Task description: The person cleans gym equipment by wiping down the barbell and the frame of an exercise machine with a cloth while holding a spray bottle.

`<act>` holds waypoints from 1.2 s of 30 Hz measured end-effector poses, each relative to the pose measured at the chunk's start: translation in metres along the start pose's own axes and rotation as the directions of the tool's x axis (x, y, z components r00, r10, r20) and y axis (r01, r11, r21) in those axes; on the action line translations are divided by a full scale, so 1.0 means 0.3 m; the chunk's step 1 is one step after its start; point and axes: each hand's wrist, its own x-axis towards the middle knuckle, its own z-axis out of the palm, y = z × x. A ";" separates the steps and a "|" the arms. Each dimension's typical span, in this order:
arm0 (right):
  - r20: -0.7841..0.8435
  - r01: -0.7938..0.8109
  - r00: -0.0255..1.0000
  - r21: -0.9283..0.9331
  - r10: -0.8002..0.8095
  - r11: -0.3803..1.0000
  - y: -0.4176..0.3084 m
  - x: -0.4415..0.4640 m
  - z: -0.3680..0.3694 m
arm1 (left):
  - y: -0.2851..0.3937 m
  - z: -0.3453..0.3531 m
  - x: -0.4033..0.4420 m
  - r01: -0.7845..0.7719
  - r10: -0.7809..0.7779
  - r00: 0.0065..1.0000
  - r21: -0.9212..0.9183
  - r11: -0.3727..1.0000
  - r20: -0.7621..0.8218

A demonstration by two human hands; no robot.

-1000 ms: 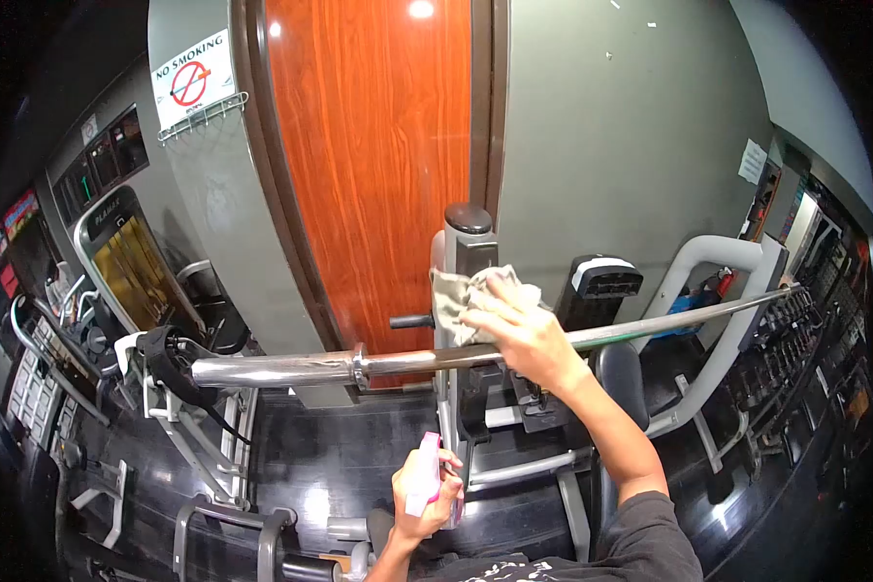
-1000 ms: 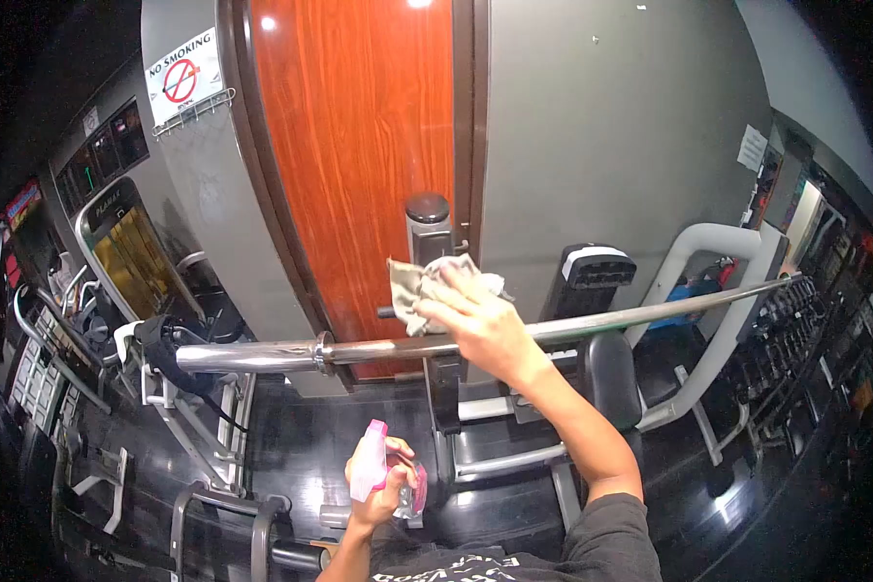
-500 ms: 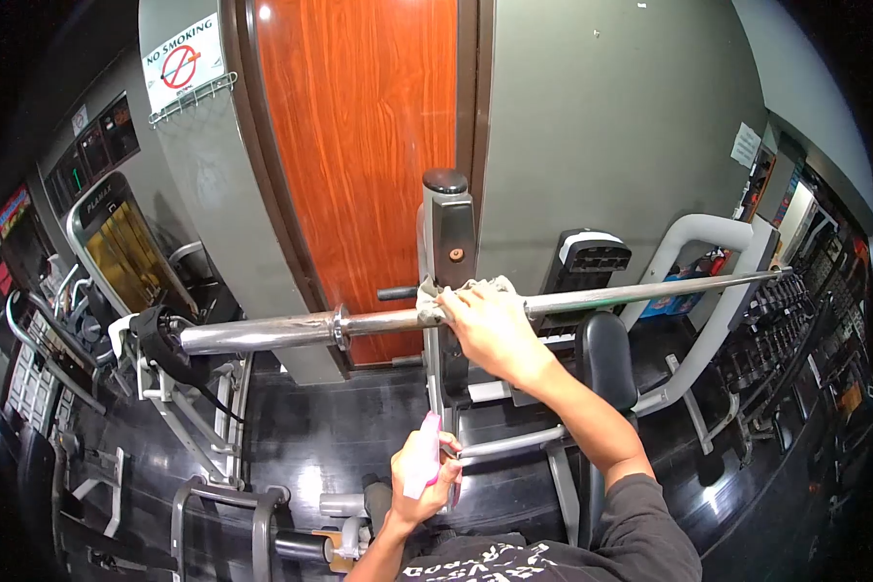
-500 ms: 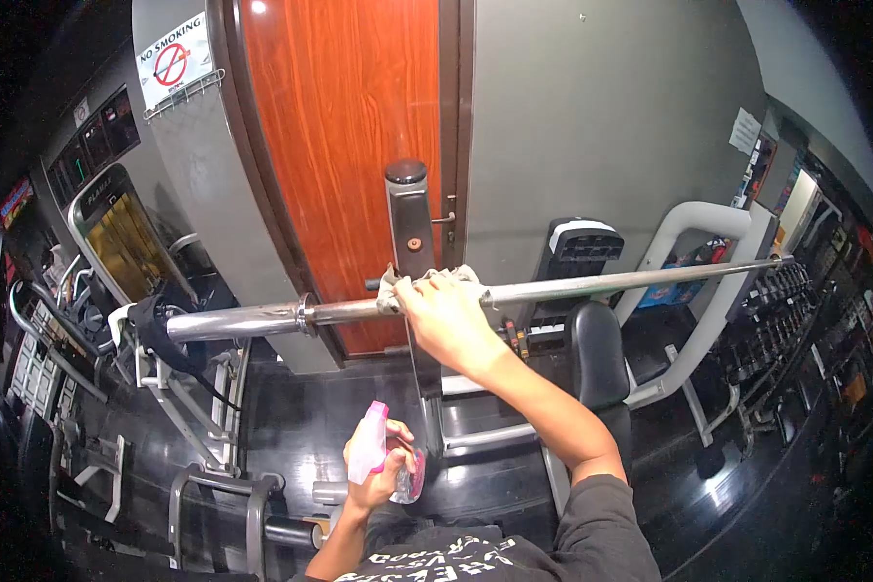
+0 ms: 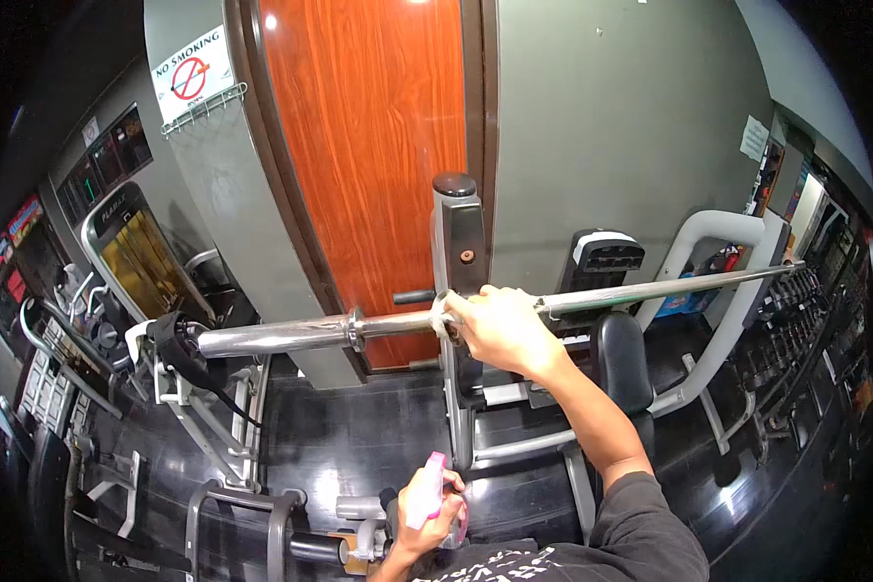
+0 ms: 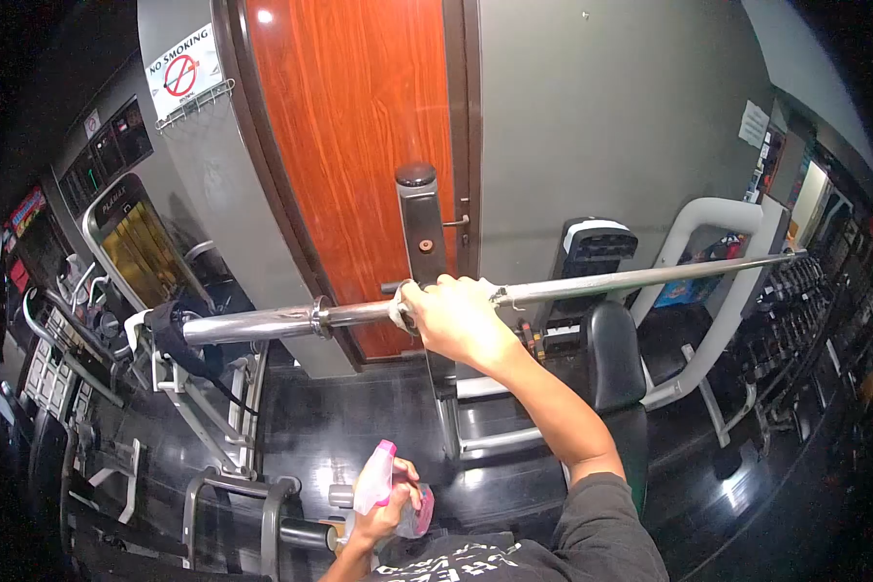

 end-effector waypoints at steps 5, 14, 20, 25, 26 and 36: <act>0.026 0.045 0.999 0.091 -0.047 0.995 0.094 0.004 -0.006 | 0.015 -0.013 -0.003 0.012 -0.014 1.000 0.086 0.996 0.021; -0.317 0.120 0.945 0.123 -0.076 0.985 0.021 -0.053 0.117 | -0.006 -0.104 -0.049 0.059 -0.061 0.997 0.055 0.997 0.037; -0.079 -0.194 0.969 0.346 0.234 0.918 0.061 -0.056 0.033 | 0.031 -0.083 -0.056 0.009 -0.008 0.999 0.017 1.000 -0.034; -0.282 -0.362 0.808 0.455 0.518 0.813 0.110 -0.169 -0.017 | 0.069 -0.099 -0.103 -0.029 0.026 0.985 -0.016 0.999 -0.170; -0.474 -0.169 0.706 0.609 0.526 0.775 0.101 -0.168 0.033 | 0.064 -0.107 -0.108 -0.019 0.015 0.983 -0.018 1.000 -0.181; -0.598 0.101 0.739 0.553 0.310 0.827 -0.011 -0.174 0.282 | 0.027 -0.087 -0.097 -0.015 0.011 0.993 -0.030 0.999 -0.119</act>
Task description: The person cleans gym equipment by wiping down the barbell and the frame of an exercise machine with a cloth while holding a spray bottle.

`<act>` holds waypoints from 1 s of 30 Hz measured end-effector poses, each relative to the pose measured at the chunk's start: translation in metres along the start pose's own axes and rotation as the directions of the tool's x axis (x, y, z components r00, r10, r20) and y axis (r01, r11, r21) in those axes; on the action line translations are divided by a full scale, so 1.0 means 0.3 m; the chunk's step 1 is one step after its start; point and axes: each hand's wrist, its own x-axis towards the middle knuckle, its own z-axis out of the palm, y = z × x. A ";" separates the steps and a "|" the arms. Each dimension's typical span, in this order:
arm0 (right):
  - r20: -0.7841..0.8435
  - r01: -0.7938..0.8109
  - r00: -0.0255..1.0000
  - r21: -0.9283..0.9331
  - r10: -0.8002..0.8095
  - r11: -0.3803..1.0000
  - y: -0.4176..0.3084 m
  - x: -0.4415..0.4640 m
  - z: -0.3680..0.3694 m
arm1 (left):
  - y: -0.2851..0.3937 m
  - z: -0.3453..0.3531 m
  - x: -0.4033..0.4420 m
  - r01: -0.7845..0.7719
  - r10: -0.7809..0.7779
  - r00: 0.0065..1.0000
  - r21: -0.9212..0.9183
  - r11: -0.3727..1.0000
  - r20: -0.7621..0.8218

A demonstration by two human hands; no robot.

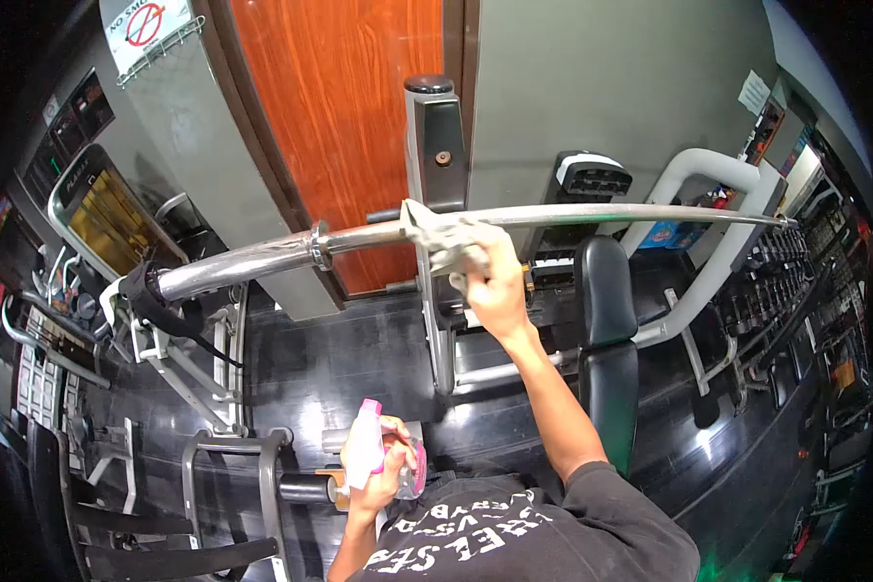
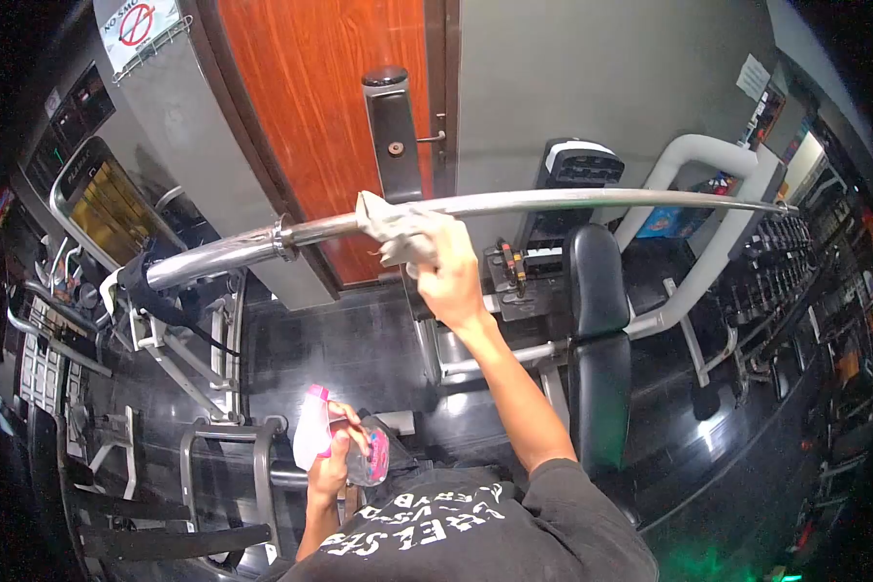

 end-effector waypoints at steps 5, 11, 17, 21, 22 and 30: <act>0.007 -0.549 0.735 0.594 0.678 0.589 0.097 -0.247 0.029 | -0.002 -0.003 -0.029 -0.020 0.020 1.000 -0.003 1.000 -0.015; 0.036 -0.594 0.493 0.744 0.869 0.306 0.125 -0.545 -0.025 | -0.027 0.020 0.005 0.113 -0.106 0.992 0.099 0.989 -0.068; -0.019 -0.627 0.377 0.731 0.926 0.270 0.094 -0.643 -0.115 | -0.114 0.106 0.098 0.143 -0.127 0.988 0.198 0.970 -0.090; -0.031 -0.585 0.421 0.754 0.907 0.297 0.077 -0.652 -0.162 | -0.154 0.154 0.152 0.034 -0.029 0.999 0.416 0.909 -0.018; -0.027 -0.589 0.424 0.751 0.905 0.298 0.074 -0.652 -0.171 | -0.166 0.161 0.164 0.026 -0.022 1.000 0.404 0.915 -0.013; -0.075 -0.543 0.429 0.775 0.900 0.324 0.069 -0.661 -0.191 | -0.199 0.176 0.188 0.023 -0.008 0.999 0.414 0.910 -0.039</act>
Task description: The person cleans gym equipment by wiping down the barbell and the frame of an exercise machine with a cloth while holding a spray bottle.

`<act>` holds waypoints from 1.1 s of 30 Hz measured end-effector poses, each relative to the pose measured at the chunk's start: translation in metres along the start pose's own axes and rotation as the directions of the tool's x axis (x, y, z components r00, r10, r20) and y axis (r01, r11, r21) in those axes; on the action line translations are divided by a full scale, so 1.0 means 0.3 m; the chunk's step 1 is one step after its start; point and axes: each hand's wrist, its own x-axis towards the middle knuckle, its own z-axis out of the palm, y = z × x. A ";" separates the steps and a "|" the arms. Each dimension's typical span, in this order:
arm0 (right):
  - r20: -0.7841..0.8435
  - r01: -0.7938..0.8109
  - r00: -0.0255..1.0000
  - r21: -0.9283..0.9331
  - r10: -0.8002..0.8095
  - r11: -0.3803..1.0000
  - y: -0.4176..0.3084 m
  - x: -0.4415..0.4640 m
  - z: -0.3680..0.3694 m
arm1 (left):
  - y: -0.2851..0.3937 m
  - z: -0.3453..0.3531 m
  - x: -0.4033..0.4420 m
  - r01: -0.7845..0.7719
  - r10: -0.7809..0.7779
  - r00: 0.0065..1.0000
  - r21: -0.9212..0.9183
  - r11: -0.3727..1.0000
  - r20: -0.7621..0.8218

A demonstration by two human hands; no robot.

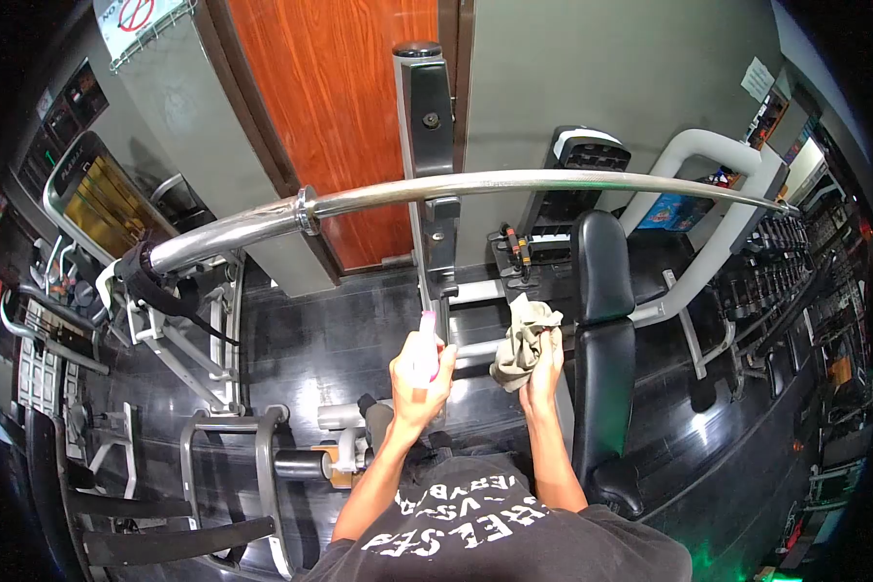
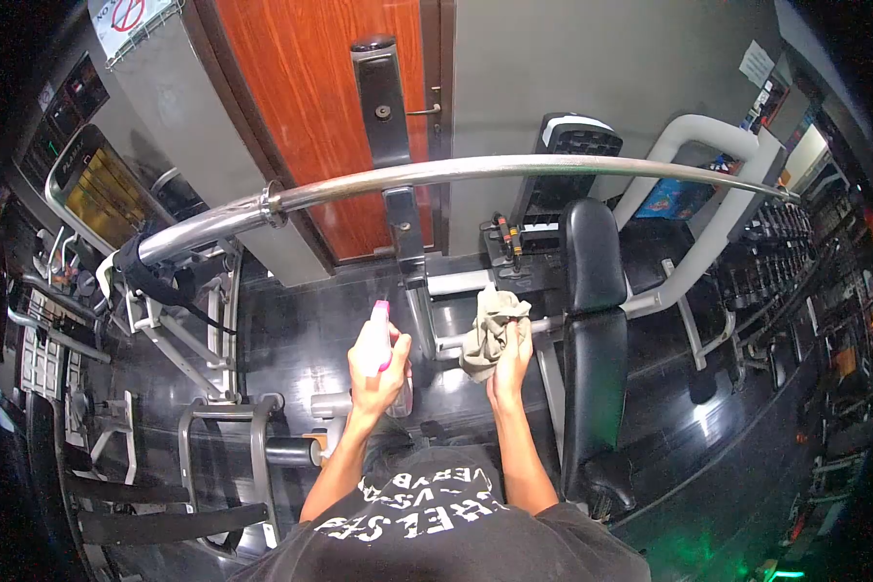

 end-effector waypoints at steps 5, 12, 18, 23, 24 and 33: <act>-0.069 0.020 0.997 0.032 -0.018 0.999 0.009 -0.001 0.044 | 0.007 -0.003 -0.030 -0.034 0.033 0.999 0.038 0.999 0.029; 0.036 0.606 0.769 -0.359 -0.639 0.709 0.063 0.047 0.351 | 0.028 -0.008 -0.081 0.041 -0.041 0.999 -0.042 0.998 0.020; 0.782 0.824 0.472 -0.556 -0.406 -0.113 0.141 0.174 0.532 | 0.040 -0.027 -0.099 0.016 -0.014 0.999 -0.051 0.999 0.039; 0.750 0.802 0.549 -0.597 -0.370 -0.018 0.138 0.129 0.481 | 0.023 -0.069 -0.108 0.070 -0.071 0.997 -0.070 0.995 -0.013; 0.727 0.772 0.624 -0.629 -0.287 0.086 0.108 0.123 0.482 | 0.023 -0.074 -0.108 0.047 -0.048 0.999 -0.038 0.998 -0.025; 0.221 0.520 0.853 -0.443 -0.474 0.730 -0.045 0.192 0.481 | 0.026 -0.100 -0.125 0.067 -0.074 0.996 -0.115 0.991 -0.056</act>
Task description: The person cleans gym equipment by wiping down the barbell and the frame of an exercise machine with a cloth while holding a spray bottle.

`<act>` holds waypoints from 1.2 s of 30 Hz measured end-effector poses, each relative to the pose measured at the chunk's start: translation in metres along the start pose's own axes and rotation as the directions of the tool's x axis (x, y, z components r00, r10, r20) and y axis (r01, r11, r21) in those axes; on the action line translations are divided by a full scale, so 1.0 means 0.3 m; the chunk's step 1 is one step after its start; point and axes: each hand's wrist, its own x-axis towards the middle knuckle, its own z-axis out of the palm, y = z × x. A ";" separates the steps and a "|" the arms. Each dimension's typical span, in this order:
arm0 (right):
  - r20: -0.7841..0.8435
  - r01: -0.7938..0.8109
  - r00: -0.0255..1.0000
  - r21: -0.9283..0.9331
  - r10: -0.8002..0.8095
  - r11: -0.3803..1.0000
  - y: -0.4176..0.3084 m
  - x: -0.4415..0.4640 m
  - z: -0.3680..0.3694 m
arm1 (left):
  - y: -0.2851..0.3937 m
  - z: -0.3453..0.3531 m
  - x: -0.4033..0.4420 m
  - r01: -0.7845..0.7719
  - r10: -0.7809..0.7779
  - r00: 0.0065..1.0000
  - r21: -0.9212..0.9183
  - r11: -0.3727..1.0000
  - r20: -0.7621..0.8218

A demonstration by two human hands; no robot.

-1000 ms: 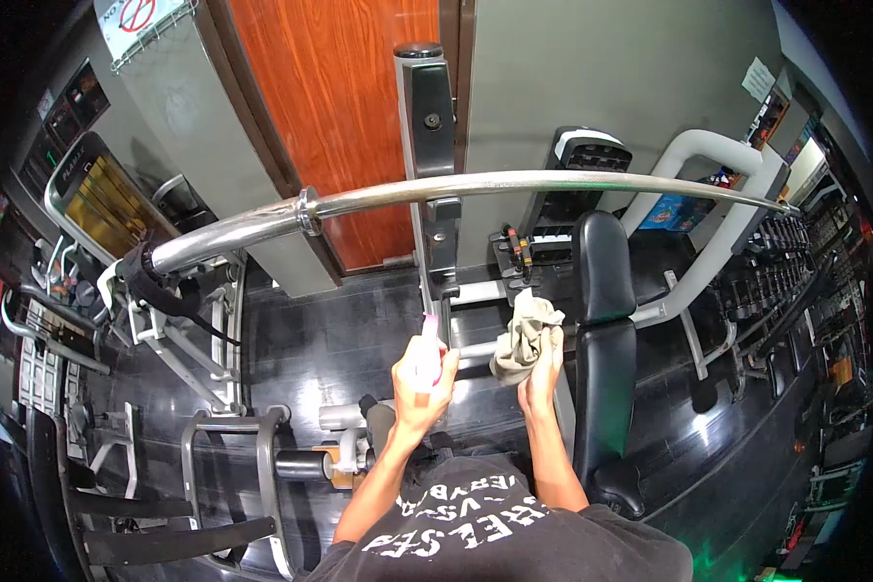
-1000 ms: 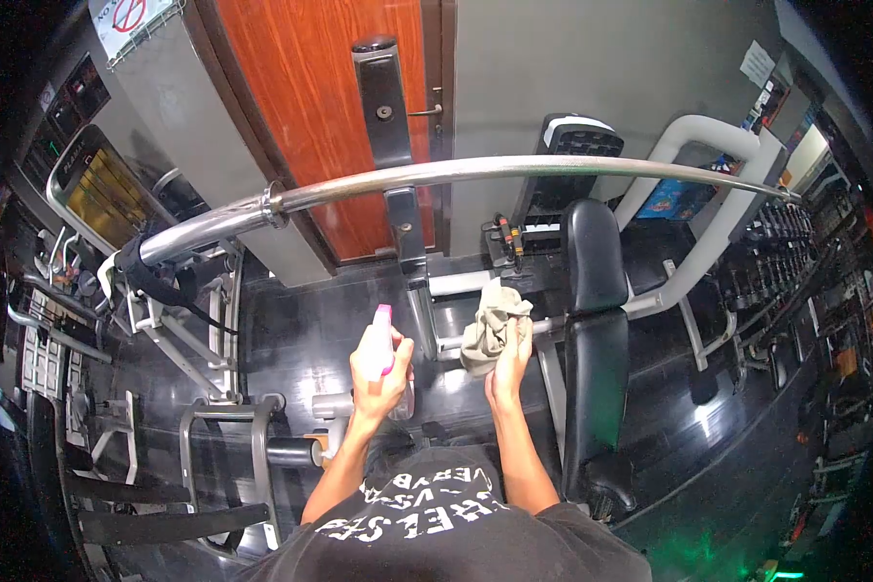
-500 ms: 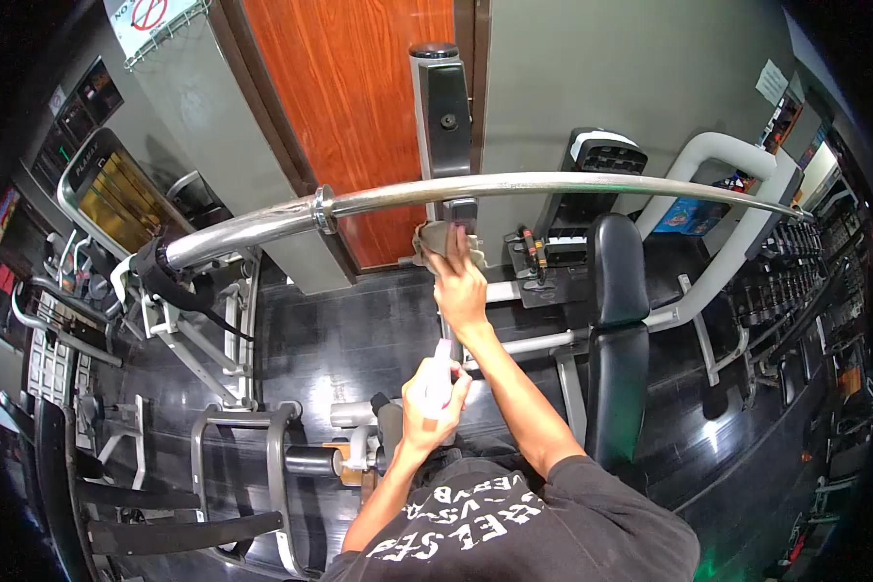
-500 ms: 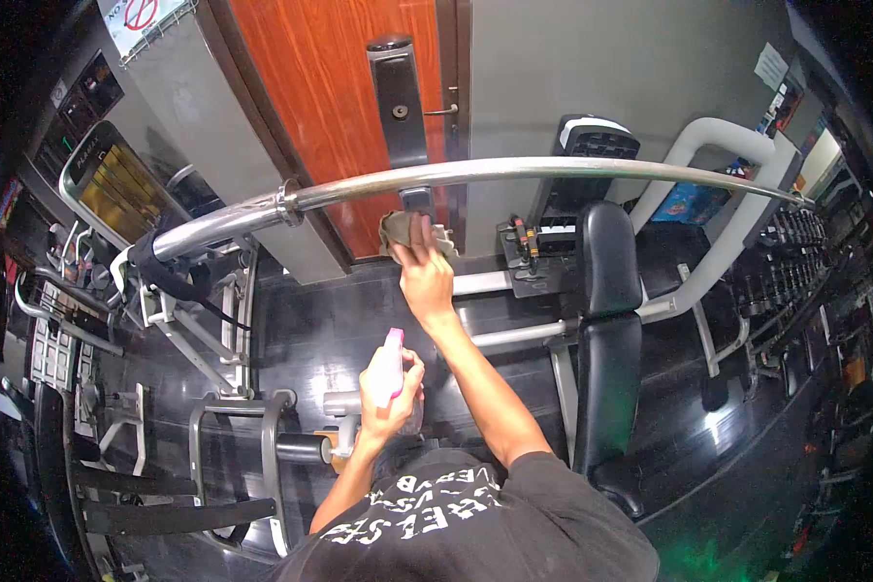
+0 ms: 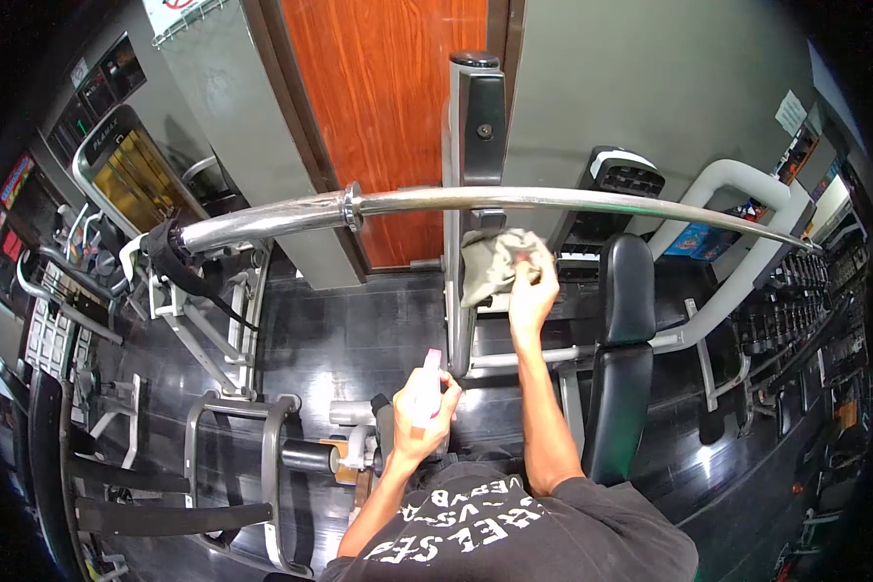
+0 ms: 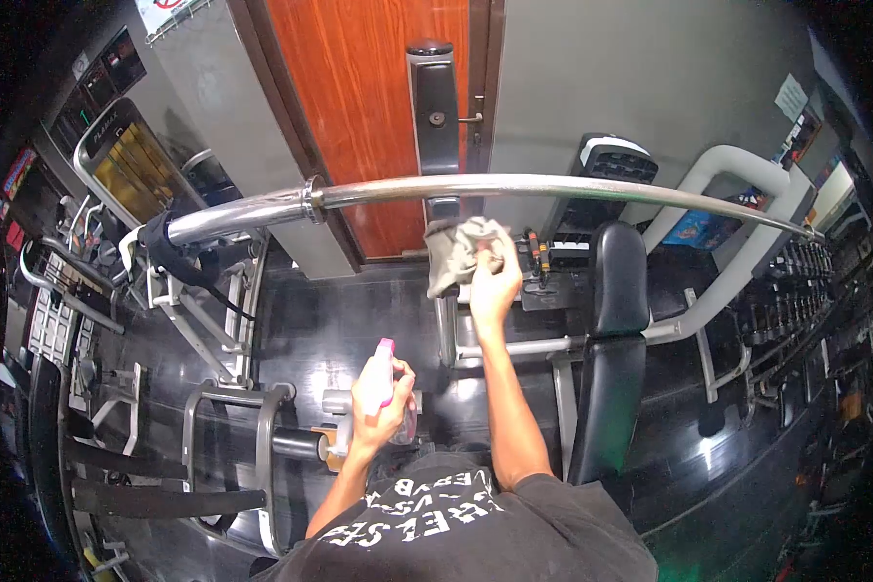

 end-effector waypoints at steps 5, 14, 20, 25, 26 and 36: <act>0.028 0.326 0.943 -0.269 -0.331 0.906 0.048 -0.042 0.120 | -0.017 0.016 0.016 0.032 -0.032 0.999 0.019 0.999 0.025; 0.160 0.168 0.981 -0.410 -0.110 0.897 0.055 -0.091 0.129 | -0.031 0.062 0.018 0.033 -0.032 0.993 -0.004 0.999 0.117; 0.311 0.292 0.929 -0.285 -0.201 0.913 0.144 -0.032 0.011 | -0.025 0.057 0.014 0.005 -0.008 0.993 0.020 1.000 0.119; 0.481 0.278 0.877 -0.522 0.010 0.806 0.073 0.035 -0.136 | -0.044 0.034 0.010 0.061 -0.055 0.994 -0.057 0.997 0.094; 0.419 0.220 0.908 -0.517 0.020 0.827 0.048 0.038 -0.132 | -0.040 0.036 0.013 0.058 -0.052 0.994 -0.058 0.997 0.094; 0.512 0.463 0.845 -0.557 -0.154 0.689 0.045 0.013 -0.039 | -0.023 0.019 0.013 0.014 -0.027 0.985 0.078 0.997 0.172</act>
